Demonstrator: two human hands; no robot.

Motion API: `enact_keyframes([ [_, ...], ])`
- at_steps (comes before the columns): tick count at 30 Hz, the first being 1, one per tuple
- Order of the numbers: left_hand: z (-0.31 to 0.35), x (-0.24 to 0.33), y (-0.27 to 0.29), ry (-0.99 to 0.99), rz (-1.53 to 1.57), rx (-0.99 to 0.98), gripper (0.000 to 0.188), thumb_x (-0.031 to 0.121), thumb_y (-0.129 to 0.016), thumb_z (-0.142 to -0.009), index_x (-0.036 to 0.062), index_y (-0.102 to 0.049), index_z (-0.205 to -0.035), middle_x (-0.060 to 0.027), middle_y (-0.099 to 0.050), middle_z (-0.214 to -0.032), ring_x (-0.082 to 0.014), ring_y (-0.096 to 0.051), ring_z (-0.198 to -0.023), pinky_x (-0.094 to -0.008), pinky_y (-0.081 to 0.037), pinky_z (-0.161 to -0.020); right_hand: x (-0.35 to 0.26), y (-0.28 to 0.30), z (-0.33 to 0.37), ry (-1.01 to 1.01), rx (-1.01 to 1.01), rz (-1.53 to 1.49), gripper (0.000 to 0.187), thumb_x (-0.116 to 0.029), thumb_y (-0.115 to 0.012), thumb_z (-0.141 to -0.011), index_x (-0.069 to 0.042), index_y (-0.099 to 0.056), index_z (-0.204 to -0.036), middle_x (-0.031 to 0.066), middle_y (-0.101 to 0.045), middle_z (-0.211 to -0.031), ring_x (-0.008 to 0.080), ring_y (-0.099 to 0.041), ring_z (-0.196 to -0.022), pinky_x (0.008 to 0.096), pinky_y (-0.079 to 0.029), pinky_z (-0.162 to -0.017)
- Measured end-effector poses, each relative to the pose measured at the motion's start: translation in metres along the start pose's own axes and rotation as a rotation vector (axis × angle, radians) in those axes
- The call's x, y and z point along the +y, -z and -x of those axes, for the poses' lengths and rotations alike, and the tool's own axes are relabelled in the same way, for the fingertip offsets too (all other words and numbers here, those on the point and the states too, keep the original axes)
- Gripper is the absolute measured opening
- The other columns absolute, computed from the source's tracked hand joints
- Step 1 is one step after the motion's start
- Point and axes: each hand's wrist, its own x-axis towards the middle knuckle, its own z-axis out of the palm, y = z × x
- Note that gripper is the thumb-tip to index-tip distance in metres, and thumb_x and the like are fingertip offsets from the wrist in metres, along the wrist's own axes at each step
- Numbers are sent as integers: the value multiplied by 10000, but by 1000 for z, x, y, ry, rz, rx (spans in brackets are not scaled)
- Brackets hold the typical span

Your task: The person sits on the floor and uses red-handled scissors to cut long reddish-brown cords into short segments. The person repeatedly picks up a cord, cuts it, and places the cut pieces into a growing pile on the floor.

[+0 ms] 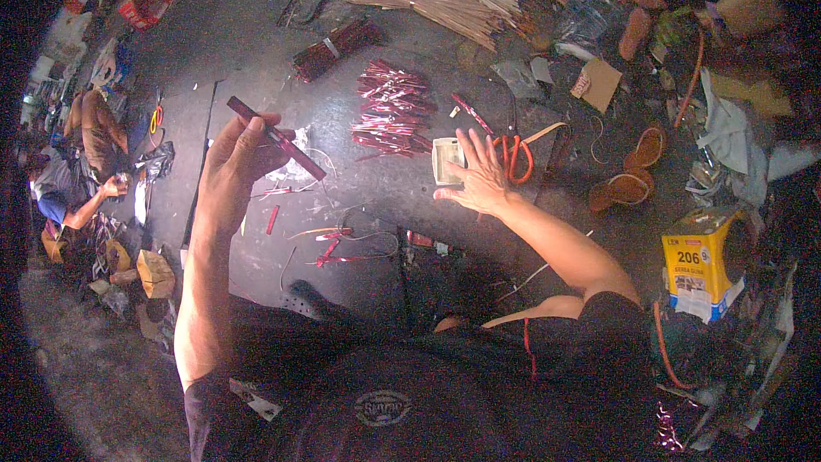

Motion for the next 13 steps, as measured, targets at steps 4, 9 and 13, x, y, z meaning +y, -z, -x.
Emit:
enact_keyframes([
  [4, -2, -3, 2, -11, -29, 17, 380, 350, -523, -1028, 22, -607, -1202, -137, -698, -1054, -172, -673, -940, -311, -539, -861, -4, 6, -6, 9, 23, 23, 813, -787, -563, -757, -117, -715, -1191, 210, -127, -1611, 429, -80, -1482, 590, -53, -1191],
  [9, -3, -2, 2, -1, -38, 0, 348, 319, -511, -1040, 35, -619, -1209, -105, -699, -1042, -155, -675, -899, -299, -555, -840, -1, 0, -8, 50, 75, 45, 814, -788, -547, -764, -108, -721, -1175, 194, -145, -1612, 425, -86, -1482, 587, -47, -1195],
  [13, -3, -1, 3, -6, -4, -24, 344, 301, -513, -1039, 33, -613, -1231, -112, -697, -1044, -169, -680, -908, -304, -557, -858, -14, 22, -13, -33, -114, 83, 835, -800, -525, -771, -128, -689, -1238, 162, -150, -1619, 410, -81, -1487, 584, -33, -1199],
])
